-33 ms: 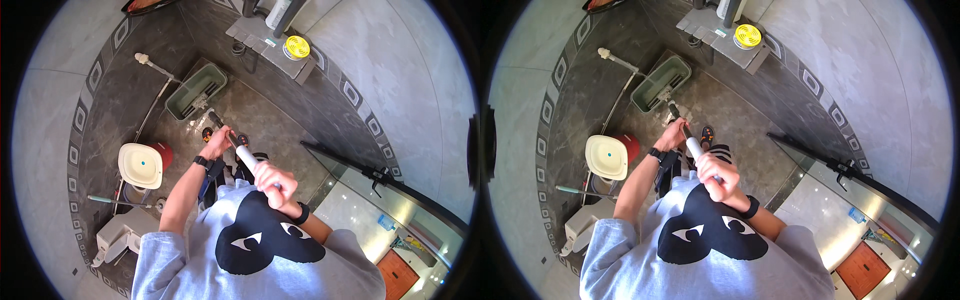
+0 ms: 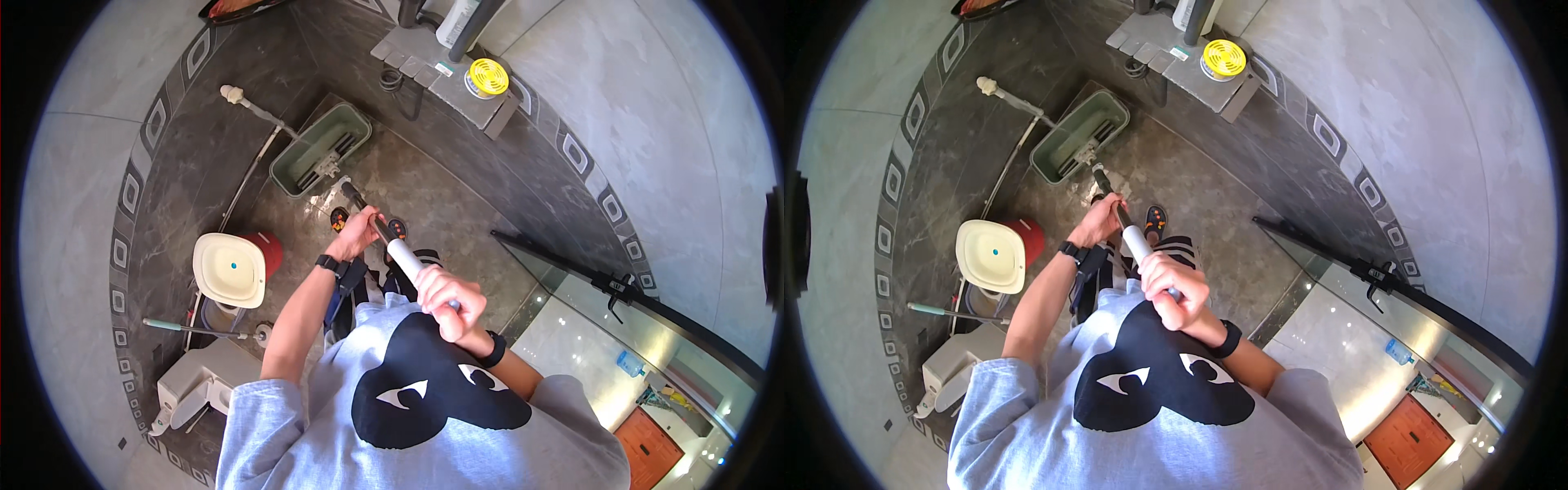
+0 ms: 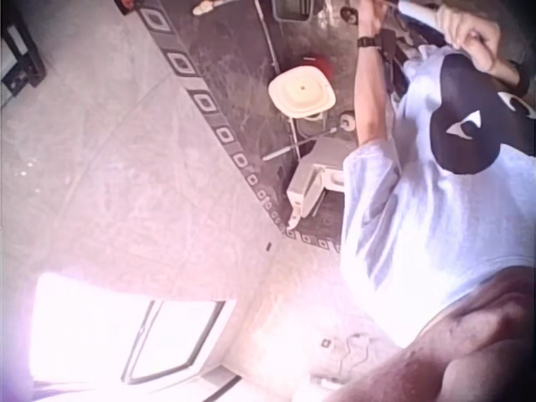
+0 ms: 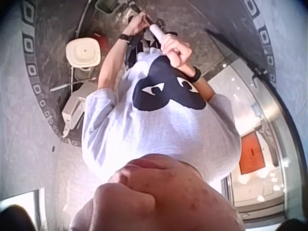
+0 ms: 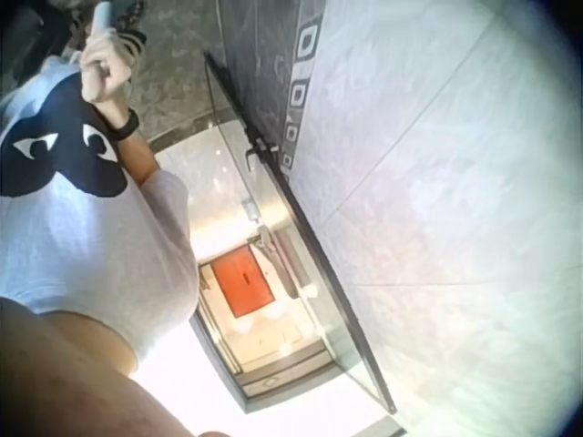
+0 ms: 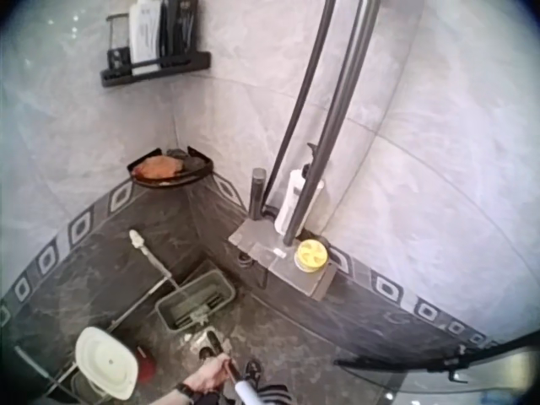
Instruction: Cleaning the floor inside a bathroom shower stall using a squeegee and bucket.
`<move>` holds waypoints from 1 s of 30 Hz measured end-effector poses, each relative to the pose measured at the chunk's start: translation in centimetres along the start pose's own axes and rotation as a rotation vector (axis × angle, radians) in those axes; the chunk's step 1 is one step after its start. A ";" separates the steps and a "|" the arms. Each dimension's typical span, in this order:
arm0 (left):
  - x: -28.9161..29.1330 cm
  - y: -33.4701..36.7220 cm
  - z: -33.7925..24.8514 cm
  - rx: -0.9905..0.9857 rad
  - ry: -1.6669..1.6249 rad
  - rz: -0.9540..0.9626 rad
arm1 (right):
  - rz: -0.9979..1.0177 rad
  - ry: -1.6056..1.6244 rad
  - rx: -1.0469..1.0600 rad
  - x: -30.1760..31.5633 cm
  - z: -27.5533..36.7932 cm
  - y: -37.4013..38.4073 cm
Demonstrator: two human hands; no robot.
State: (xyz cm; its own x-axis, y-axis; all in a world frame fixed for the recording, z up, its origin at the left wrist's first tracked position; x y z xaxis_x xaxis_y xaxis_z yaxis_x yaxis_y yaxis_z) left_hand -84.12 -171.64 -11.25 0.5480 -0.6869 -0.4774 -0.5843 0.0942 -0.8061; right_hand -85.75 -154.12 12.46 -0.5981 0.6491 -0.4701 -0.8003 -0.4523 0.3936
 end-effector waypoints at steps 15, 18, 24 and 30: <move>0.0 1.5 -1.7 0.095 0.023 0.020 | -0.111 -0.101 -0.154 0.0 -0.9 1.0; 0.1 0.9 -1.7 0.096 0.000 0.057 | -0.014 -0.112 -0.167 -0.4 -0.8 0.9; 0.9 0.9 -2.5 0.099 0.074 0.077 | 0.096 -0.183 -0.301 -0.7 -0.4 2.7; 1.2 -0.8 -2.5 0.093 0.172 -0.029 | 0.183 -0.344 -0.591 -1.9 0.3 3.5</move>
State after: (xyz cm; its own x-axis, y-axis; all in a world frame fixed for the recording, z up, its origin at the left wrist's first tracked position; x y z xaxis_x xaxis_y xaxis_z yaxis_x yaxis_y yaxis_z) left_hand -84.45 -174.39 -10.27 0.4487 -0.8026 -0.3932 -0.5075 0.1332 -0.8513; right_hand -87.41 -156.75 14.93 -0.7557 0.6433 -0.1224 -0.6357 -0.7656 -0.0986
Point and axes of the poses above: each hand's wrist, its own y-axis towards the middle knuckle, its own x-axis out of the back of the hand, z = x × y, the point moved 2 cm from there along y, towards the middle knuckle, and after that the axes turned 13 degrees about y, right-handed, at the moved point
